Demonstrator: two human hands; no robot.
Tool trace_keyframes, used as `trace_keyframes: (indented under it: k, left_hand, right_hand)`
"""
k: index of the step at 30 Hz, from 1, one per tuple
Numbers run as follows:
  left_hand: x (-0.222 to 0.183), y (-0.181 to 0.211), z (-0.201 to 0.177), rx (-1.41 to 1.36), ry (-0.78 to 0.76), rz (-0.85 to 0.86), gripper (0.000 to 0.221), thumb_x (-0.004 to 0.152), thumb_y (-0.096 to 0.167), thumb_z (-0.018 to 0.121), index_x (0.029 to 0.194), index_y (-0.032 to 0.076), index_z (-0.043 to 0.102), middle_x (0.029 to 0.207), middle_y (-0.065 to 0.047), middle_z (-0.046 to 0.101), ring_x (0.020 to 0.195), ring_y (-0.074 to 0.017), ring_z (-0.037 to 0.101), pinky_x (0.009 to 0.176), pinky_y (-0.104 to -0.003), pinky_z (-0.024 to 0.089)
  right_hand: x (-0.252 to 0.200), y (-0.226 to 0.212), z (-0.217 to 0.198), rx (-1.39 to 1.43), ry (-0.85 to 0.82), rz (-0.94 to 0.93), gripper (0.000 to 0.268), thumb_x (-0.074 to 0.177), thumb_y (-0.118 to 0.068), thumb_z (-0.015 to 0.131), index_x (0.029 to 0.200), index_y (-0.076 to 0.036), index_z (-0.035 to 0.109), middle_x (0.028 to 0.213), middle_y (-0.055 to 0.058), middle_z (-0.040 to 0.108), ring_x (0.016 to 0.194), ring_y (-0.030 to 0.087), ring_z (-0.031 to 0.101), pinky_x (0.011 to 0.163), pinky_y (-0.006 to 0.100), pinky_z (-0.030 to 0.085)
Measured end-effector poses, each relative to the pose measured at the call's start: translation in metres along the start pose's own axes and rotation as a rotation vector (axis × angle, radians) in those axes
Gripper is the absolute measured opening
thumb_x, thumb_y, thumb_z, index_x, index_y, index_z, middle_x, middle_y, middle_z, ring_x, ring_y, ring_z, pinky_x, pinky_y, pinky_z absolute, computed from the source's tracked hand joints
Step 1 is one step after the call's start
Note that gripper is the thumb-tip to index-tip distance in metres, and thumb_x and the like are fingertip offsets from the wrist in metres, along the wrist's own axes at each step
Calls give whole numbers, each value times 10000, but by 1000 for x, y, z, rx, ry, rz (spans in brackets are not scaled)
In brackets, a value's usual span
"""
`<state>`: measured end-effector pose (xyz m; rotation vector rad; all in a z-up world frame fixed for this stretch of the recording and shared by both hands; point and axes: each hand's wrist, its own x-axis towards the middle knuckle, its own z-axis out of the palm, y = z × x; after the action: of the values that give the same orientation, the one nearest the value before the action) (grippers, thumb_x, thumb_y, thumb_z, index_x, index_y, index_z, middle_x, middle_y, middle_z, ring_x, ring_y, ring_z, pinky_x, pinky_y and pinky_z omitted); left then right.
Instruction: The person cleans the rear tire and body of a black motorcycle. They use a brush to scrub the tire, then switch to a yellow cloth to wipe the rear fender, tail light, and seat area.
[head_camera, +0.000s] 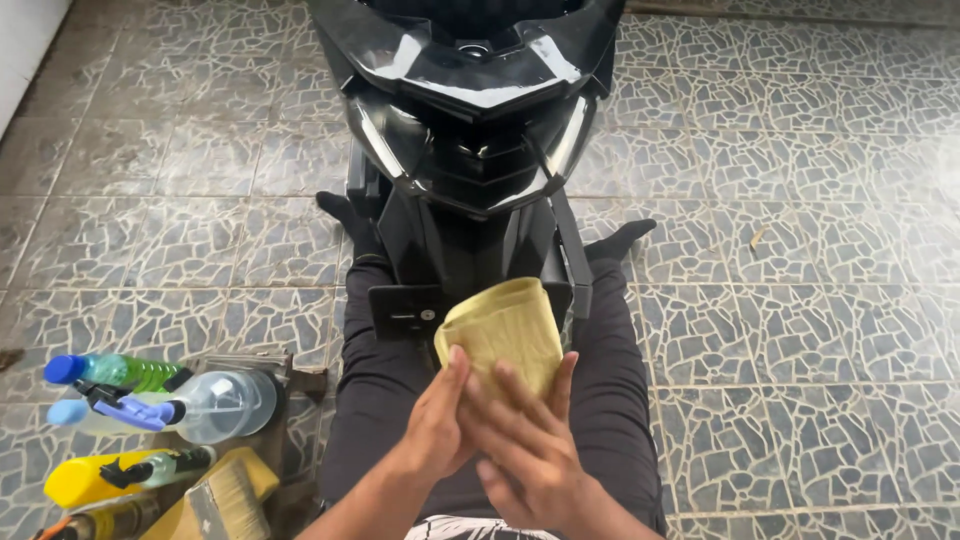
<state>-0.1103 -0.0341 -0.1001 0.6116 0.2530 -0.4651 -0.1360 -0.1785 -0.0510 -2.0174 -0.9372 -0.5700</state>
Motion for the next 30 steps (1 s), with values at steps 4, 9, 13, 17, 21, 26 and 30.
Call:
trace_keyframes:
  k: [4, 9, 13, 17, 21, 26, 30]
  left_hand:
    - [1, 6, 3, -58, -291, 57, 576, 1070, 407, 389, 1473, -1, 447, 1469, -224, 536, 1259, -308, 564, 1056, -455, 470]
    - [-8, 4, 17, 118, -404, 161, 580, 1114, 350, 282, 1572, -3, 313, 1605, -194, 401, 1445, -275, 439, 1201, -404, 374]
    - [-10, 2, 8, 42, -344, 61, 603, 1098, 389, 312, 1552, 0, 391, 1466, -180, 564, 1128, -215, 628, 910, -282, 503]
    - [-9, -5, 3, 76, -262, -15, 596, 1071, 382, 370, 1513, -14, 423, 1476, -209, 548, 1206, -265, 601, 963, -382, 507]
    - [-23, 0, 15, 425, -227, 7, 610, 1066, 405, 329, 1437, -54, 481, 1207, -162, 634, 943, -160, 578, 799, -301, 476]
    - [-32, 2, 17, 672, -160, 80, 494, 1088, 339, 337, 1252, -39, 610, 920, -68, 592, 756, -116, 491, 679, -256, 419]
    - [-38, 8, 25, 812, -283, 288, 516, 1100, 295, 282, 1347, -70, 550, 1281, -135, 654, 1072, -174, 607, 961, -312, 499]
  right_hand:
    - [-10, 12, 2, 43, 233, 78, 370, 858, -157, 548, 1162, -33, 719, 1206, 137, 757, 1270, 316, 675, 1299, 618, 232]
    - [-3, 17, 3, -141, -13, 65, 761, 1003, -447, 515, 1558, 47, 349, 1659, 252, 308, 1606, 378, 150, 1309, 646, -82]
    - [0, -1, -18, 158, 108, 2, 518, 990, -305, 359, 930, -72, 817, 1029, 29, 814, 1306, 314, 586, 1265, 633, -69]
    - [-2, 4, -21, -79, 324, 174, 282, 847, -111, 662, 1123, -54, 684, 1065, 67, 686, 1026, 263, 627, 1069, 492, 497]
    - [5, -1, -27, -67, 311, 248, 290, 785, -13, 797, 1055, -96, 736, 986, 13, 651, 942, 207, 583, 866, 337, 541]
    - [8, -3, -27, -40, 308, 225, 270, 764, -22, 839, 1001, -112, 747, 953, -6, 671, 933, 191, 584, 892, 346, 543]
    - [8, -3, -23, -77, 307, 201, 268, 718, -9, 869, 934, -122, 756, 909, -8, 671, 930, 192, 603, 935, 367, 539]
